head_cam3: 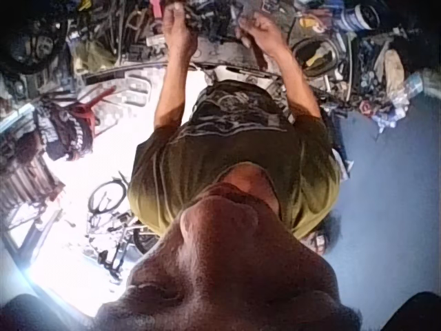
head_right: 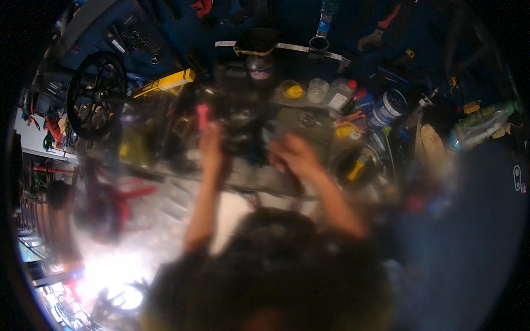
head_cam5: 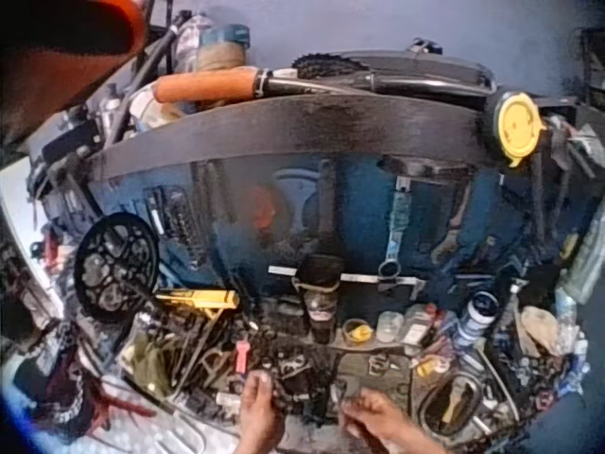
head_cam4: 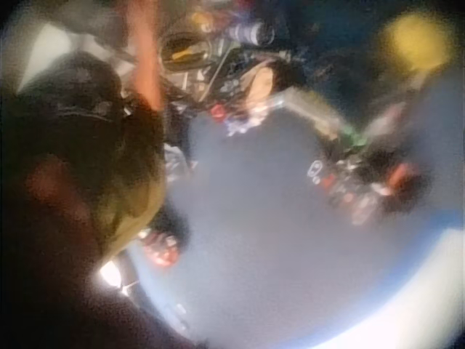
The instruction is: The person assembles small mechanical parts on a cluttered workbench. They repeatedly pick up, align, and fit cylindrical and ring-shaped components together, occasionally using a small tool to adjust or tighten the assembly.
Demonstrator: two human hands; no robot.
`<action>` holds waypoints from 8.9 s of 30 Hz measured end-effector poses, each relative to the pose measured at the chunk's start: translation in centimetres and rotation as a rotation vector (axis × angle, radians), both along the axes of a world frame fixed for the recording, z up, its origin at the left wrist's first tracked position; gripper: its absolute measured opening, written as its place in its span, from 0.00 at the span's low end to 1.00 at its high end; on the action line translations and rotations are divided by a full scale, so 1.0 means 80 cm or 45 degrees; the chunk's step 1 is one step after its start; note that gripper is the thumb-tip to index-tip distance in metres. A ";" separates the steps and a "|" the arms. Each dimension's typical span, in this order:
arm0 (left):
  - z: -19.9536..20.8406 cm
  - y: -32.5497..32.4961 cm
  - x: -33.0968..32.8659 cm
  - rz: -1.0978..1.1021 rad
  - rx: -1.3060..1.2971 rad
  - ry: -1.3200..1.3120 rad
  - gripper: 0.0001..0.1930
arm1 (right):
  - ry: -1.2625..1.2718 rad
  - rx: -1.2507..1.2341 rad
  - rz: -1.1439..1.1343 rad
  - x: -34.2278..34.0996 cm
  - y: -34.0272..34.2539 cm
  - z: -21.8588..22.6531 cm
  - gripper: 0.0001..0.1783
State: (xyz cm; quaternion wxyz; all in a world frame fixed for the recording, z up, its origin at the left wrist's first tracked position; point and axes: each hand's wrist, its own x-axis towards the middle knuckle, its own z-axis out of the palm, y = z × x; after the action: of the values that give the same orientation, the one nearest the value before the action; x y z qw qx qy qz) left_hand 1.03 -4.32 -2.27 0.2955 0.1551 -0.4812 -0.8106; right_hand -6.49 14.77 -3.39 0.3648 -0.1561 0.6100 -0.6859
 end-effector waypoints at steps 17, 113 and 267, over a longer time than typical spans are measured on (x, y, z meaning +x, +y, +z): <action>0.040 0.021 0.002 0.029 -0.351 0.498 0.12 | -0.195 -0.397 0.267 0.062 0.001 0.037 0.17; 0.014 0.017 0.012 -0.169 -0.151 0.082 0.24 | 0.564 -0.040 0.064 0.108 -0.030 0.029 0.18; 0.019 0.010 0.035 -1.134 -0.577 -0.711 0.26 | 1.382 0.392 0.133 0.051 0.048 -0.002 0.17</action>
State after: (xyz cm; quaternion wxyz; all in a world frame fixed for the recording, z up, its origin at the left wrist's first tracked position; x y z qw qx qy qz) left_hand 3.79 -3.50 -0.75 -0.1869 0.0785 -0.7217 -0.6619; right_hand -2.40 18.65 -3.52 0.0510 -0.4612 0.7946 -0.3915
